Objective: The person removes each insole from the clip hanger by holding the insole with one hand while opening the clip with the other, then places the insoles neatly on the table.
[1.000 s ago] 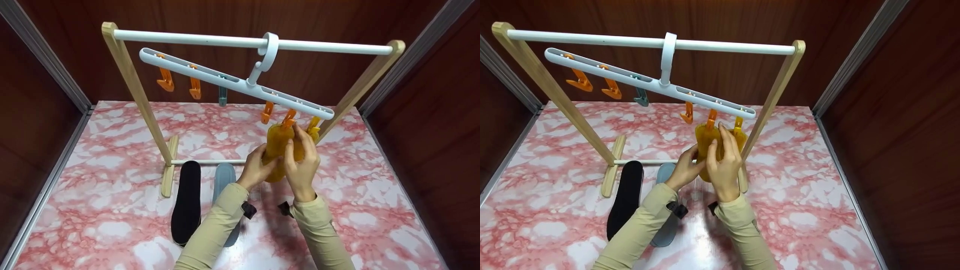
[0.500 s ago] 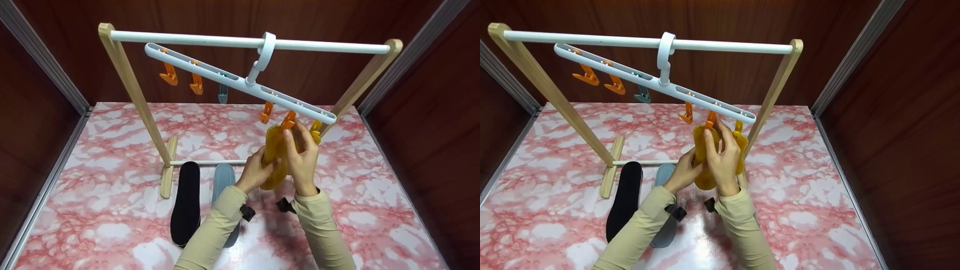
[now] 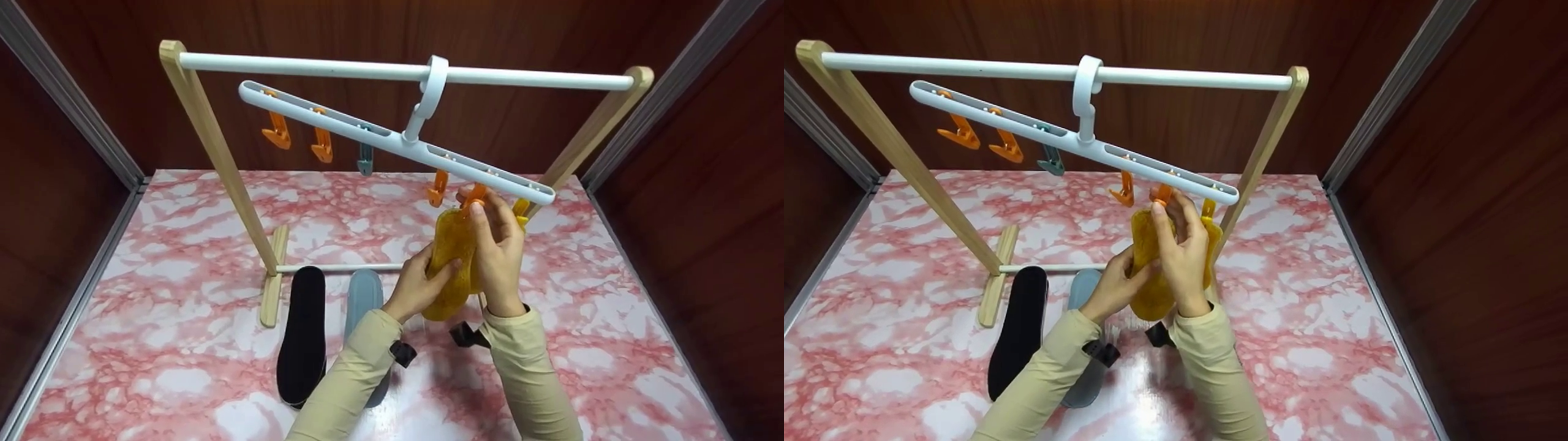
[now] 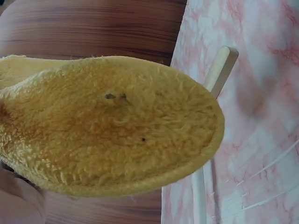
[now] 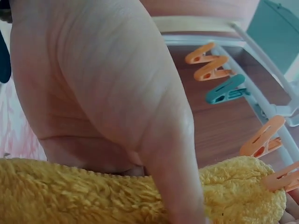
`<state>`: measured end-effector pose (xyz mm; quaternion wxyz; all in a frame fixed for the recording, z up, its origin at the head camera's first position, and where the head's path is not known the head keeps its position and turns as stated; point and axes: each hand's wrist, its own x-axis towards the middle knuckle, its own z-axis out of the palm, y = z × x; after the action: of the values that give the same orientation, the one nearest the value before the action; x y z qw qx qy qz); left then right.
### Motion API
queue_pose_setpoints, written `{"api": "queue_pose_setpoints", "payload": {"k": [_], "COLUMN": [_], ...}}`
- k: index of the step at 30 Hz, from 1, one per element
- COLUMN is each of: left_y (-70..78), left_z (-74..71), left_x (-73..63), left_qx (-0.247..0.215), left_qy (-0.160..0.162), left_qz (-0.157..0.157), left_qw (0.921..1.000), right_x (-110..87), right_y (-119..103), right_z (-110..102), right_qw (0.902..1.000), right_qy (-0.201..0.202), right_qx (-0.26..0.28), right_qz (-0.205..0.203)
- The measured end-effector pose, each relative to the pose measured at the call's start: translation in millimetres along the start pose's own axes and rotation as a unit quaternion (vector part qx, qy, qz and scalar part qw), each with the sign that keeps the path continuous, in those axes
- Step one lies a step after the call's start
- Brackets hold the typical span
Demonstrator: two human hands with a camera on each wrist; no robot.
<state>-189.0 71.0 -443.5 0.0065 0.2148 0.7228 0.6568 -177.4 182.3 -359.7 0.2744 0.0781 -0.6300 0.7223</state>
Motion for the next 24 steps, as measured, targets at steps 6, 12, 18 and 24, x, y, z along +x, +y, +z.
{"api": "queue_pose_setpoints", "payload": {"k": [6,12,18,24], "left_y": [9.5,43.2,38.0,9.9], "left_z": [-0.2,-7.7,-6.4,-2.7], "left_x": [-1.3,-11.1,-11.3,-5.7], "left_qx": [-0.017,-0.020,-0.022,-0.020], "left_qy": [-0.003,-0.004,0.002,0.012], "left_qz": [0.004,0.014,0.021,0.025], "left_qw": [0.9998,0.9997,0.9995,0.9994], "right_x": [0.5,2.9,4.5,6.5], "right_y": [-2.4,-2.7,-4.4,-4.8], "right_z": [-1.5,-0.9,0.5,1.2], "right_qw": [0.9997,0.9991,0.9968,0.9943], "right_qy": [0.010,-0.019,-0.035,-0.045], "right_qx": [0.004,0.038,0.072,0.096], "right_qz": [0.022,-0.002,-0.011,-0.010]}}
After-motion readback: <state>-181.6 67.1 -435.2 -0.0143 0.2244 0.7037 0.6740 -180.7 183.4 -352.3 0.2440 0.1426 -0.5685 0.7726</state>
